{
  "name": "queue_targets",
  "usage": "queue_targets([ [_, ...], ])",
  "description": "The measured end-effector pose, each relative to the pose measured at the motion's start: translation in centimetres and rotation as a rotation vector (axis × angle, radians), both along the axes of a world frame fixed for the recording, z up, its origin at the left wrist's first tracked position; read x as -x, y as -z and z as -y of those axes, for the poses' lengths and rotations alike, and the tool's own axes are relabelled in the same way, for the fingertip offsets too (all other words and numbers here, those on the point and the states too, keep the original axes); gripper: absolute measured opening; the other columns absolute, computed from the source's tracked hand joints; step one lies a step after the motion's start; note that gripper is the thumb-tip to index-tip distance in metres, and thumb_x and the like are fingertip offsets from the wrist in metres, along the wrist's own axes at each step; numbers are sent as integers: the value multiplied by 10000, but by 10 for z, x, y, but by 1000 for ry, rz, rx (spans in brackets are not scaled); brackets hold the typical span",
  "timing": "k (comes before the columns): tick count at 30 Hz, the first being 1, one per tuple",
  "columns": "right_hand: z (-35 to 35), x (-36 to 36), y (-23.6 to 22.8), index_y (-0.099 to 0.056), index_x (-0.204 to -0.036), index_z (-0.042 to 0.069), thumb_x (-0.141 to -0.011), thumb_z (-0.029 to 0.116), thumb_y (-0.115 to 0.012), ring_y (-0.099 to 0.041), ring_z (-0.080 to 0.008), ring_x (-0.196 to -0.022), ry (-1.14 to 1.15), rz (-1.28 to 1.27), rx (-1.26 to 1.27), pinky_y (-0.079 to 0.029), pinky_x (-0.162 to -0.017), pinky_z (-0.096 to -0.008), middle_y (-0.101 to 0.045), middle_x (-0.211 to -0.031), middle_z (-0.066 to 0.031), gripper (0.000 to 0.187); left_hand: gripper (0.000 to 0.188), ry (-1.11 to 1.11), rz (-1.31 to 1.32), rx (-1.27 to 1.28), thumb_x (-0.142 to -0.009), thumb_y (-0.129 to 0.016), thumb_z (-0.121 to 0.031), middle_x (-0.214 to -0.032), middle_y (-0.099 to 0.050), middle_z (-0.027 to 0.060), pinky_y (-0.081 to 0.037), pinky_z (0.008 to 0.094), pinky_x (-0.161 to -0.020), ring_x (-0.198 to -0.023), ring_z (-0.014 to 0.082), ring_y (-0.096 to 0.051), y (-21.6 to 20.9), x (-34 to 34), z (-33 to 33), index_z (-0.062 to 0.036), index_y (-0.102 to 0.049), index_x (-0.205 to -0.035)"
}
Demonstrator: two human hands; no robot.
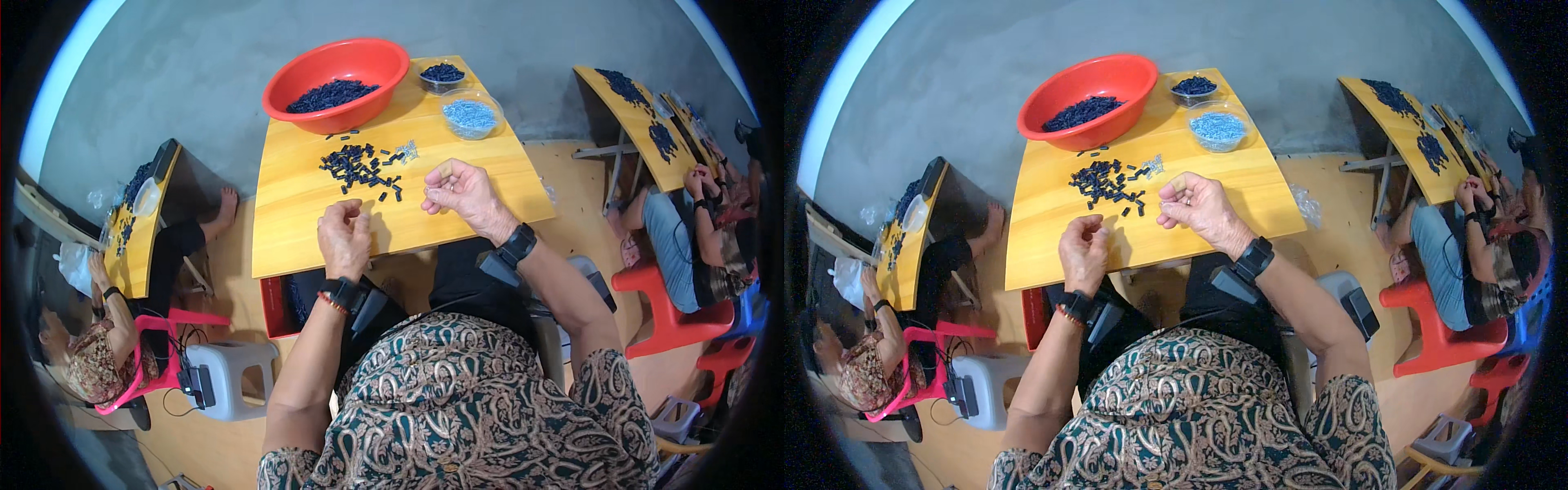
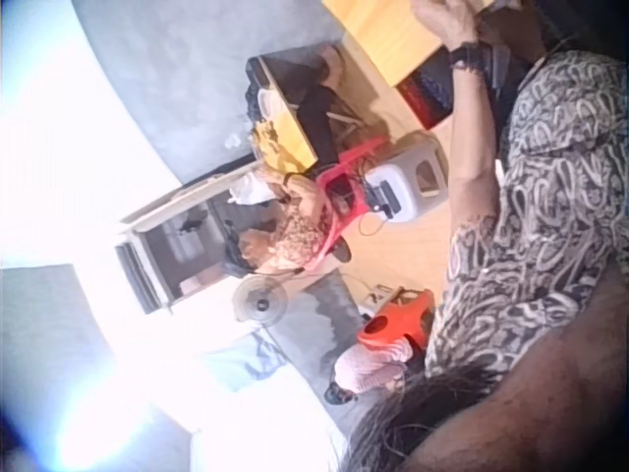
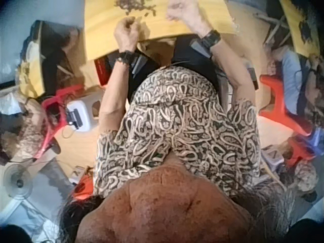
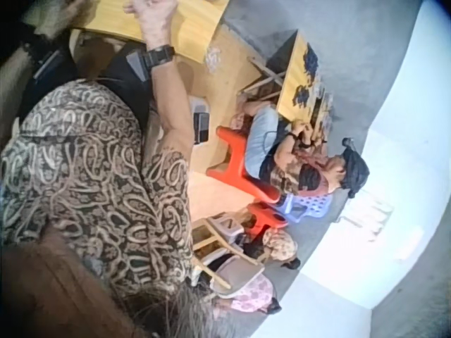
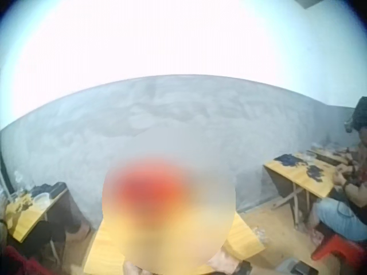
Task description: Assembling small components by inserting metal parts into black plastic housings.
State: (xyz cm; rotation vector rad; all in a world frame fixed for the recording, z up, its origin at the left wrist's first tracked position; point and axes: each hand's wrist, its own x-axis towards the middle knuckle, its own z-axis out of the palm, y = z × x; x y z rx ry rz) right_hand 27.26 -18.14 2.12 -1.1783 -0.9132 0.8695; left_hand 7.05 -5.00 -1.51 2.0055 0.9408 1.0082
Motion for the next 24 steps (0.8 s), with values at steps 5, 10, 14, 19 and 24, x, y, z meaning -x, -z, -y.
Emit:
queue_targets([
  [5, 14, 5, -3, -581, -1036, -27, -876, -24, -626, -681, -148, -774, 5, 15, -61, -575, -689, -263, -622, -877, -75, 166, 266, -32, -257, -42, -771, -735, -201, -912, -653, 79, -394, 415, -864, -920, 273, -571, -4, -28, -2, -81, -682, -1001],
  [10, 19, 7, 2, -596, -1062, -38, -886, -6, -623, -680, -147, -790, 25, 46, -84, -576, -700, -263, -626, -893, -73, 182, 218, -105, -315, -187, -781, -722, -250, -826, -693, 70, -423, 414, -748, -811, 257, -644, -5, -43, -2, -102, -709, -941],
  [14, 20, 7, 2, -606, -1103, -19, -895, 5, -627, -683, -163, -813, 2, -2, -64, -574, -726, -279, -643, -925, -77, 211, 164, -110, -451, -116, -771, -724, -246, -900, -651, 51, -373, 442, -845, -936, 281, -582, -10, -48, -1, -166, -702, -912],
  [19, 21, 6, 7, -621, -1087, -11, -906, 6, -614, -689, -193, -829, -89, -182, -106, -575, -733, -294, -671, -938, -105, 182, 127, -129, -471, -108, -776, -709, -253, -883, -647, 52, -360, 451, -849, -942, 292, -578, -7, -50, -3, -156, -706, -858],
  [24, 28, 13, -1, -621, -1077, -5, -903, 9, -617, -692, -212, -835, -106, -328, -133, -579, -735, -308, -672, -938, -108, 175, 108, -59, 98, 152, -817, -710, -176, -835, -668, 60, -470, 350, -722, -746, 189, -612, 12, -36, -14, -73, -680, -834],
])
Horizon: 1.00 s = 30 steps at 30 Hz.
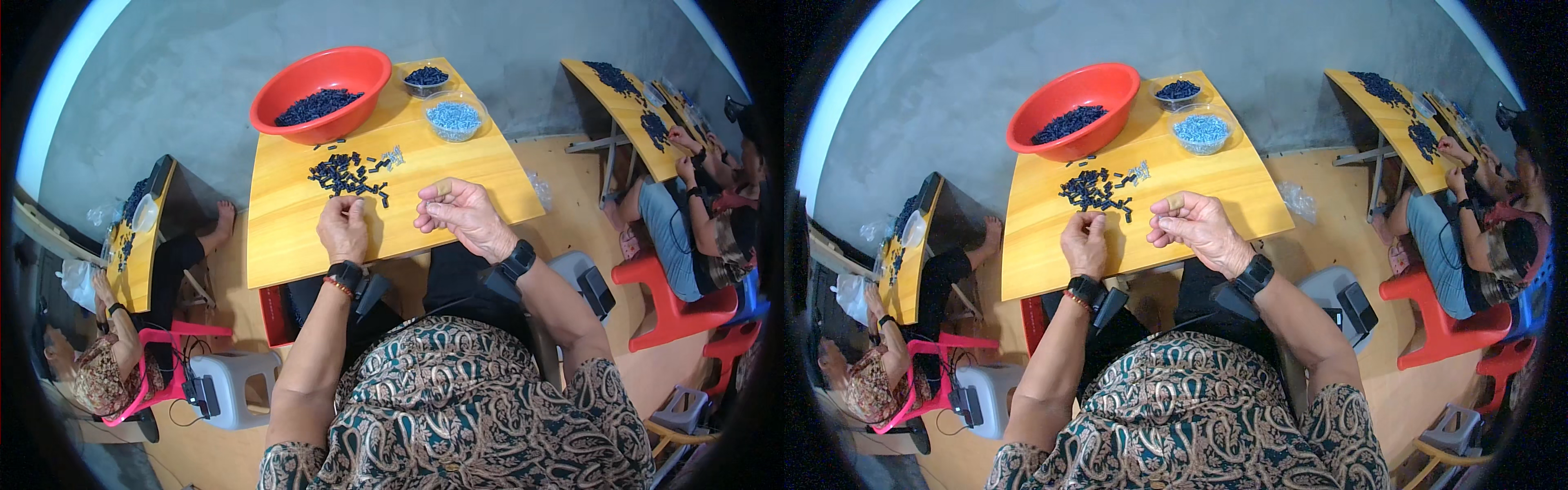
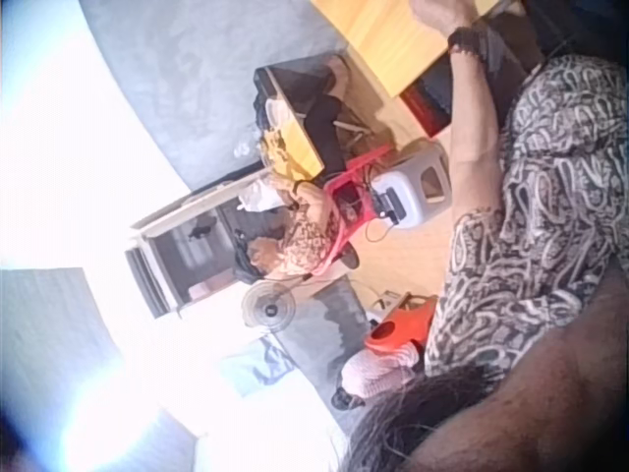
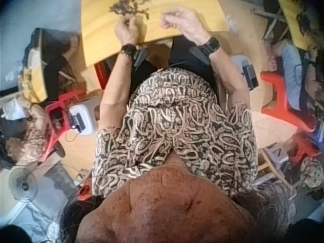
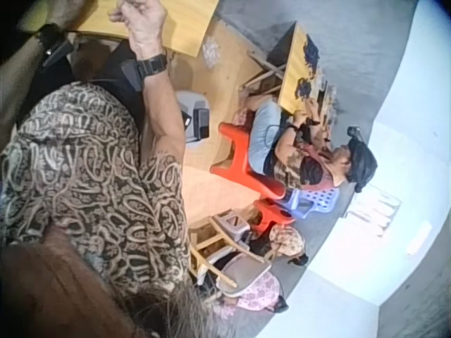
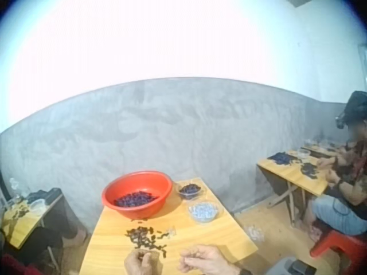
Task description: Assembling small components by inserting metal parts into black plastic housings.
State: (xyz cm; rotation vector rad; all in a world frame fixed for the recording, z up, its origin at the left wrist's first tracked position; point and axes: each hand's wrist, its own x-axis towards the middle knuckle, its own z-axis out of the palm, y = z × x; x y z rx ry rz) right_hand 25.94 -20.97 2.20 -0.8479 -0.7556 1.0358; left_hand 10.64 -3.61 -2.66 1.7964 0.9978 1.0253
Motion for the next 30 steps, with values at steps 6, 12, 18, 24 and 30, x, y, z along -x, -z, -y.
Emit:
queue_targets([
  [6, 5, -3, -2, -618, -1039, -5, -888, 2, -634, -693, -204, -805, -4, 40, -23, -582, -705, -300, -672, -915, -108, 152, 76, 119, 443, 280, -883, -651, -22, -831, -655, 45, -485, 216, -670, -696, 86, -576, -28, 33, 21, -4, -639, -956],
  [12, -6, 18, -13, -643, -978, -15, -881, 5, -649, -687, -176, -769, -5, 149, 0, -576, -680, -272, -668, -879, -90, 99, 85, 476, 734, 755, -903, -631, -42, -881, -638, 75, -494, 284, -713, -744, 153, -581, -47, 62, 53, -28, -630, -987],
  [18, -21, 46, -34, -650, -983, -23, -894, -2, -628, -678, -146, -774, -61, 276, 27, -576, -701, -257, -665, -879, -81, 94, 76, 536, 772, 810, -935, -604, -91, -882, -624, 66, -488, 290, -743, -772, 144, -572, -53, 76, 65, -42, -614, -993],
  [24, -29, 72, -58, -636, -997, -56, -874, -44, -609, -663, -113, -782, -124, 400, 93, -579, -720, -261, -664, -887, -78, 127, 99, 576, 760, 769, -944, -606, -127, -874, -637, 63, -489, 262, -729, -764, 128, -578, -58, 79, 65, -35, -594, -978],
  [30, -36, 76, -63, -631, -979, -74, -856, -55, -610, -664, -117, -783, -76, 530, 100, -575, -703, -256, -661, -878, -99, 127, 95, 531, 700, 662, -941, -613, -108, -864, -649, 50, -487, 230, -706, -738, 101, -578, -58, 80, 61, -17, -594, -962],
])
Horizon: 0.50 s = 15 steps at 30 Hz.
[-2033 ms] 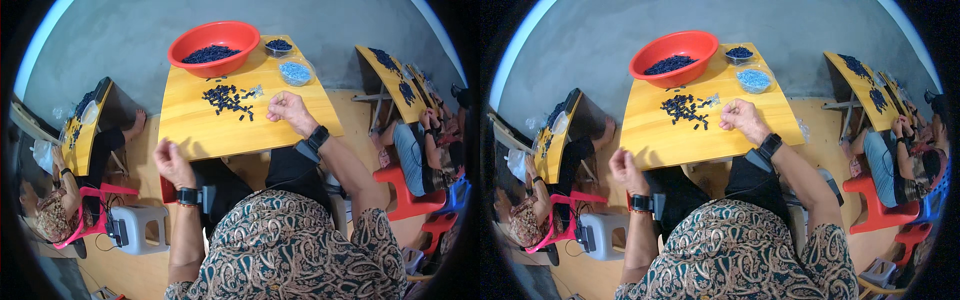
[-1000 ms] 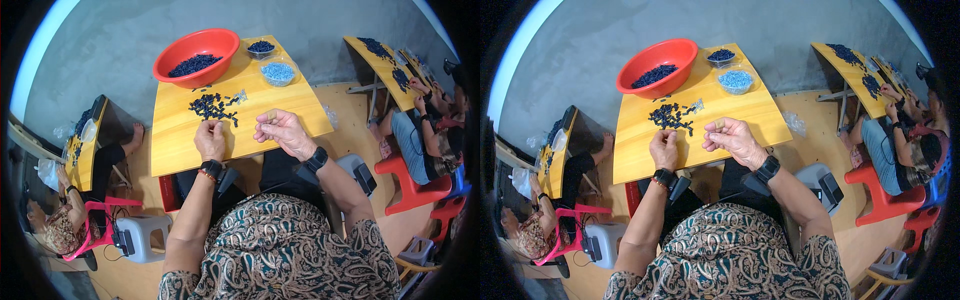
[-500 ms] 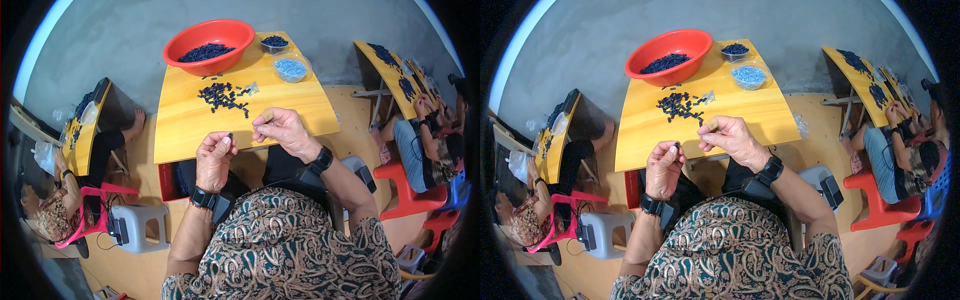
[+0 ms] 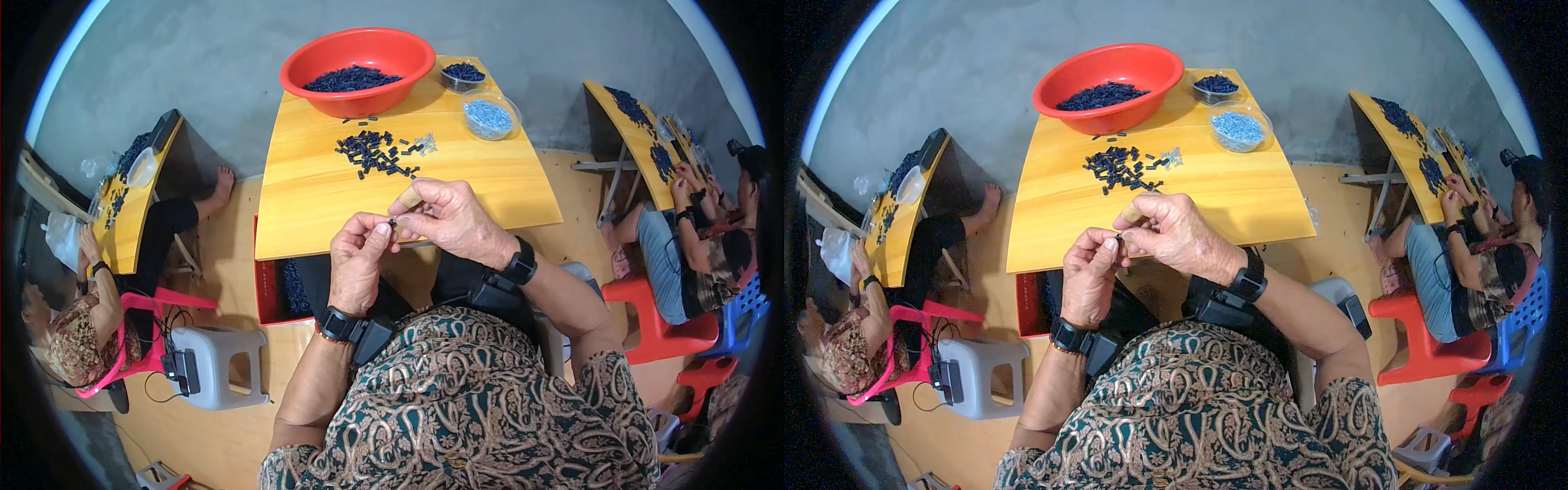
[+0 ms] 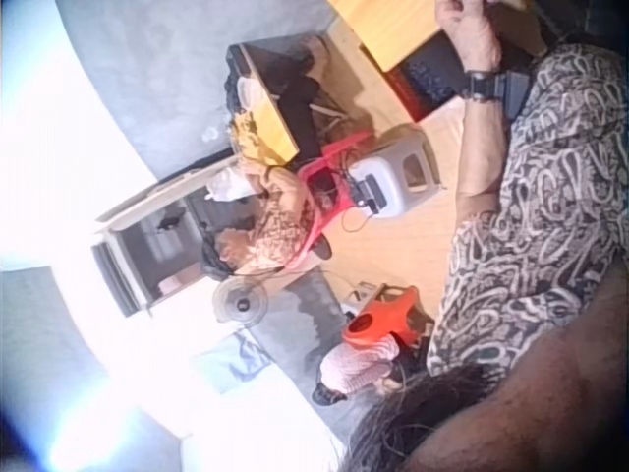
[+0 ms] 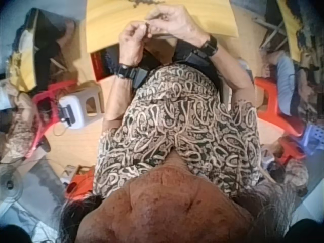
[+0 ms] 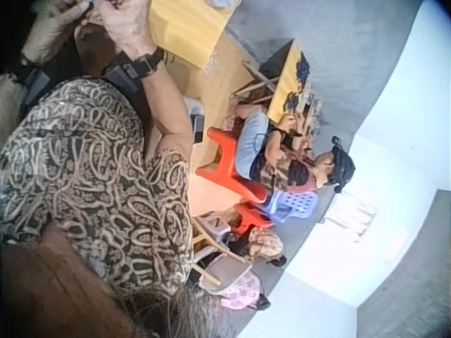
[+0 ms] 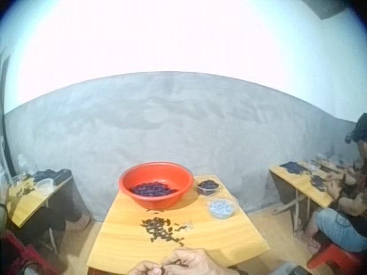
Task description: Assembling small components by inserting metal parts into black plastic housings.
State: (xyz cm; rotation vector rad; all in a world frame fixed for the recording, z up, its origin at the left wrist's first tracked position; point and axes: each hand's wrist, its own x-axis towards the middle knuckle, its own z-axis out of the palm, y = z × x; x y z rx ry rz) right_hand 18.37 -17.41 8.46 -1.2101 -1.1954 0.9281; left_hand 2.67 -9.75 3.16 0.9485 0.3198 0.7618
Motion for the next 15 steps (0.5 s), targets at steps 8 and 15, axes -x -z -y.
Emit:
queue_targets([
  [8, -3, -6, 0, -661, -960, -27, -860, -57, -619, -640, -96, -728, 24, 305, -42, -538, -679, -233, -645, -832, -46, 113, 46, -51, -91, -107, -931, -609, -59, -827, -625, 27, -475, 217, -677, -707, 85, -560, -2, -1, 0, -14, -606, -934],
  [15, -1, -7, -14, -685, -923, -17, -836, -49, -640, -636, -88, -715, 38, 550, -93, -529, -638, -229, -654, -773, -44, 103, 81, -117, -198, -231, -923, -632, -96, -787, -623, 24, -477, 229, -632, -666, 94, -565, -1, -1, 3, -20, -605, -927],
])
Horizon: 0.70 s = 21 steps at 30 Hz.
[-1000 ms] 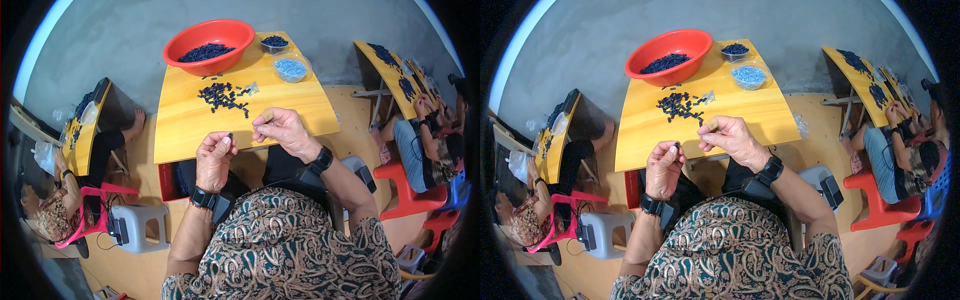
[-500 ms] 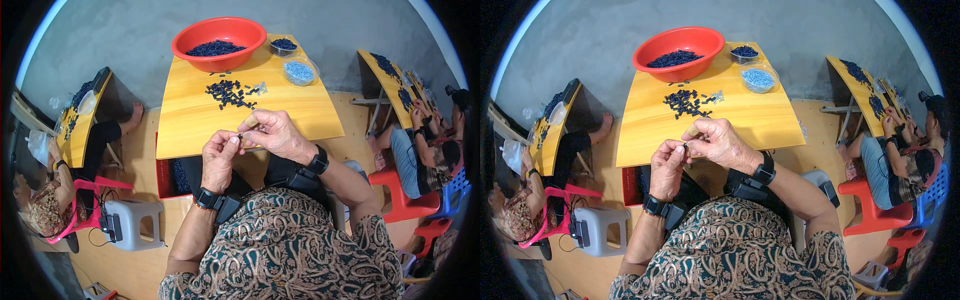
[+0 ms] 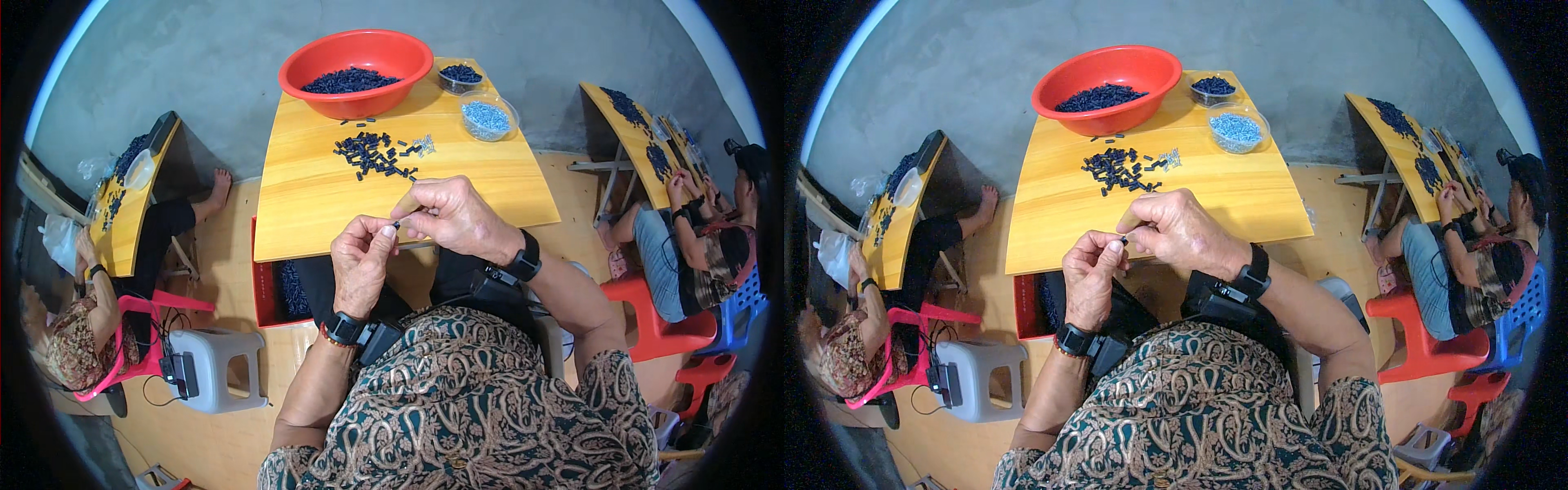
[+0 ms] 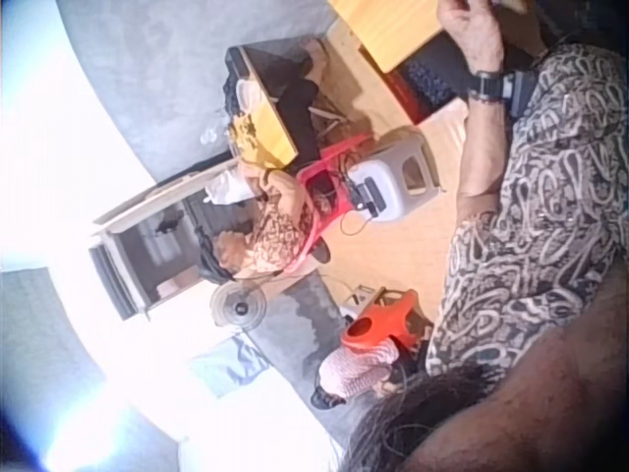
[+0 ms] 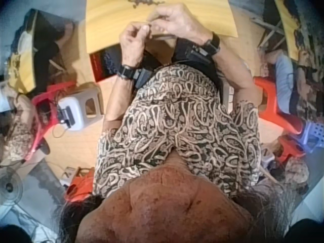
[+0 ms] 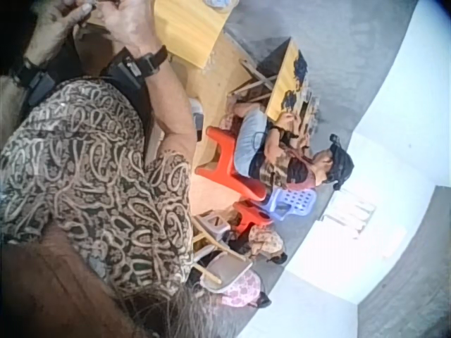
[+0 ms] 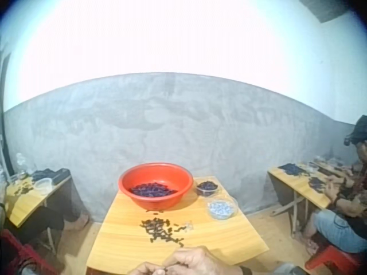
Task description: Assembling small components by inserting metal parts into black plastic housings.
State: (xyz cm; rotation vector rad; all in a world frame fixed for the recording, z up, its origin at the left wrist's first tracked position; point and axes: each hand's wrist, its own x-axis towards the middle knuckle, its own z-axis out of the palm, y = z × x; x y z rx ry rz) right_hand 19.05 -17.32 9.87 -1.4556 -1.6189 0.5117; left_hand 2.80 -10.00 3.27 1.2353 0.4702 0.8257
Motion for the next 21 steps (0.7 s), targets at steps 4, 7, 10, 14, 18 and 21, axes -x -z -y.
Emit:
queue_targets([
  [4, 2, -1, -5, -691, -939, -10, -817, -49, -649, -646, -96, -714, -16, -231, 192, -529, -626, -237, -670, -775, -60, 135, 76, -63, -89, -95, -923, -630, -92, -779, -615, 13, -470, 224, -619, -659, 87, -562, -4, 1, 5, -22, -602, -919],
  [7, 3, 0, -11, -693, -936, -14, -833, -44, -641, -650, -92, -716, -55, -55, 66, -528, -620, -233, -674, -779, -58, 119, 88, -84, -8, -41, -927, -629, -101, -768, -609, 13, -460, 225, -611, -649, 85, -547, -4, -3, 10, -22, -596, -908],
  [10, 4, 0, -8, -685, -958, -23, -865, -38, -620, -652, -88, -723, -94, 108, -61, -535, -631, -227, -674, -797, -51, 115, 109, -75, 48, 10, -934, -626, -122, -770, -604, 23, -453, 231, -626, -658, 90, -532, 0, -5, 14, -25, -590, -901],
  [14, 9, 0, 3, -651, -1051, -32, -907, -28, -578, -657, -92, -751, -40, -475, 179, -559, -688, -232, -673, -856, -49, 162, 130, 0, 191, 187, -943, -619, -147, -788, -607, 39, -450, 239, -651, -674, 101, -525, 7, -8, 13, -24, -590, -914],
  [18, 9, -2, 9, -625, -1093, -39, -926, -15, -563, -659, -93, -767, -12, -425, 171, -570, -715, -239, -668, -884, -51, 180, 134, 57, 230, 254, -954, -602, -157, -809, -612, 48, -455, 243, -665, -687, 110, -531, 5, -8, 15, -25, -592, -933],
  [21, 8, 3, 14, -636, -1030, -56, -874, -48, -600, -633, -81, -776, -22, -542, 163, -524, -658, -225, -676, -866, -71, 160, 136, 79, 247, 283, -959, -594, -160, -812, -613, 47, -458, 243, -662, -686, 109, -534, 3, -10, 15, -25, -594, -939],
])
